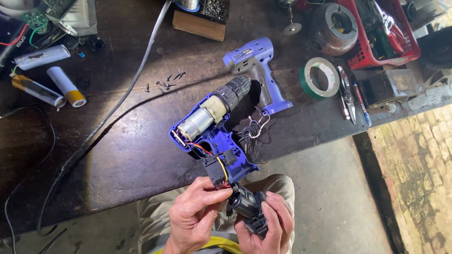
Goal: Repairing a cordless power drill by inspecting and manipulating internal wiring and components
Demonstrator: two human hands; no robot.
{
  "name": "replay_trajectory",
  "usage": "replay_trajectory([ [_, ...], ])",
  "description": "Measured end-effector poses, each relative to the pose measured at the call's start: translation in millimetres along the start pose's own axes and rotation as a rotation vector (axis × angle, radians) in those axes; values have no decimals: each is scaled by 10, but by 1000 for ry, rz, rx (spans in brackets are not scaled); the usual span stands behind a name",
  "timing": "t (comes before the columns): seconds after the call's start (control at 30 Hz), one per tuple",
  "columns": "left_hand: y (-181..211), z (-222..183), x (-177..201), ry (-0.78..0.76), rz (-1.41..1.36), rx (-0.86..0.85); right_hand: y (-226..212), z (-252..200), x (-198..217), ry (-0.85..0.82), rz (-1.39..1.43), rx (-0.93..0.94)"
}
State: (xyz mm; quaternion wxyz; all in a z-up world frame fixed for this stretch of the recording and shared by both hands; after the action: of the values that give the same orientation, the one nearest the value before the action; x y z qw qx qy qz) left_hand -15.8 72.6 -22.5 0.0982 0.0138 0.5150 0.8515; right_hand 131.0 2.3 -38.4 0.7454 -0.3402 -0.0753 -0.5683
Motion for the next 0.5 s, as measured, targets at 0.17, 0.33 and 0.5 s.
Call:
replay_trajectory([
  [0.17,-20,-9,-10,12,-16,3,0,-55,-27,19,4,-21],
  [0.33,-40,-20,-26,31,-18,-10,7,-61,-26,18,11,-12],
  [0.5,-44,-14,-28,4,-5,0,-2,-39,-14,11,11,-18],
])
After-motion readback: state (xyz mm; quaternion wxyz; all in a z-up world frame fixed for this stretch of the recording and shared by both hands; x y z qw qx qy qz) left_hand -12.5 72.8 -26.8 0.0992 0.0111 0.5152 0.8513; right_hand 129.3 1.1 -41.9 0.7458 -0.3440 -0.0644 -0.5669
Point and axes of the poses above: each hand's wrist, its own z-axis towards the middle knuckle, its own x-axis out of the back of the hand, y = z × x, the point moved 1 cm from there along z, towards the middle knuckle, and after that the axes turned 5 degrees about -x, right-handed, at the moved point
